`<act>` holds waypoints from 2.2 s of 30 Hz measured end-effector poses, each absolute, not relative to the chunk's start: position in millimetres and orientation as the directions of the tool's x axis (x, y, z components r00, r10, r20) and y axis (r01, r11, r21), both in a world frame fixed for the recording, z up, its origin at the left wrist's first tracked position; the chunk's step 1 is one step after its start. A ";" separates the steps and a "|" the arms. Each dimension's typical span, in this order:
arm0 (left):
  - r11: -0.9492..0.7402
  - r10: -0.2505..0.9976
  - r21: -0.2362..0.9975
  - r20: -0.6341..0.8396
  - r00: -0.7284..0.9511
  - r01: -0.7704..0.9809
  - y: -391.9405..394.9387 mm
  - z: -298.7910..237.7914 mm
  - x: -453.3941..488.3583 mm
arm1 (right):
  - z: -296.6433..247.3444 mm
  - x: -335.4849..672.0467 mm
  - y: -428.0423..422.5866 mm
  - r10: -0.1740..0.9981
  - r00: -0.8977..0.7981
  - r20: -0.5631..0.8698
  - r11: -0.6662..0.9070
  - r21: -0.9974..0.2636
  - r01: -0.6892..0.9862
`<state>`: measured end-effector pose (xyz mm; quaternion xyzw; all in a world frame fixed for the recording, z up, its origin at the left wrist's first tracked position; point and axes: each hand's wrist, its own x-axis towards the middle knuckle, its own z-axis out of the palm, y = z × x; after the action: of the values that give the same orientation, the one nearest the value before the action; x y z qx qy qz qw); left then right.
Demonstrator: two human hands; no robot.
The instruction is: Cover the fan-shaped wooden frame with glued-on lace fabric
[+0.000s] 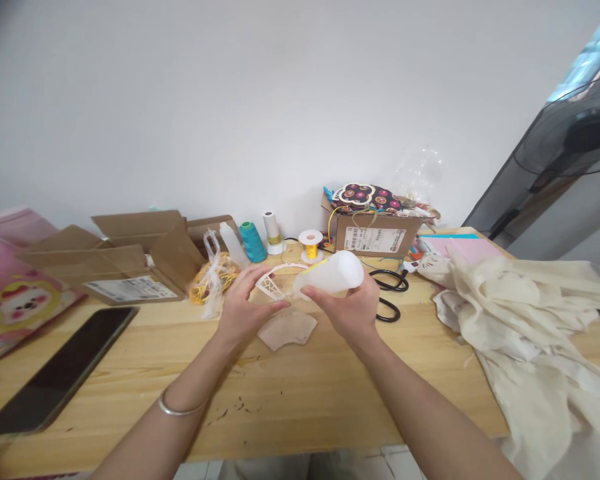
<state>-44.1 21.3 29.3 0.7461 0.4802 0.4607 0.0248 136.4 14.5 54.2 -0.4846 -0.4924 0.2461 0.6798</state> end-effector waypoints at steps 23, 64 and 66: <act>-0.569 0.717 0.418 0.673 0.178 0.708 21.8 29.5 -43.3 | 54.9 138.3 13.3 0.823 0.366 0.434 0.400 -0.901 0.168; -0.557 0.790 0.541 0.580 0.200 0.630 23.3 27.7 -42.9 | 58.2 150.8 33.6 0.662 0.413 0.625 0.628 -0.764 0.150; -0.565 0.784 0.550 0.590 0.193 0.615 23.5 27.5 -43.8 | 63.9 157.3 34.7 0.644 0.244 0.725 0.626 -0.683 0.377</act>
<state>-43.8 23.5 27.5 0.7664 0.4565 0.4416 0.0956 157.3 34.7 63.9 -0.4208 -0.6065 0.0998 0.6672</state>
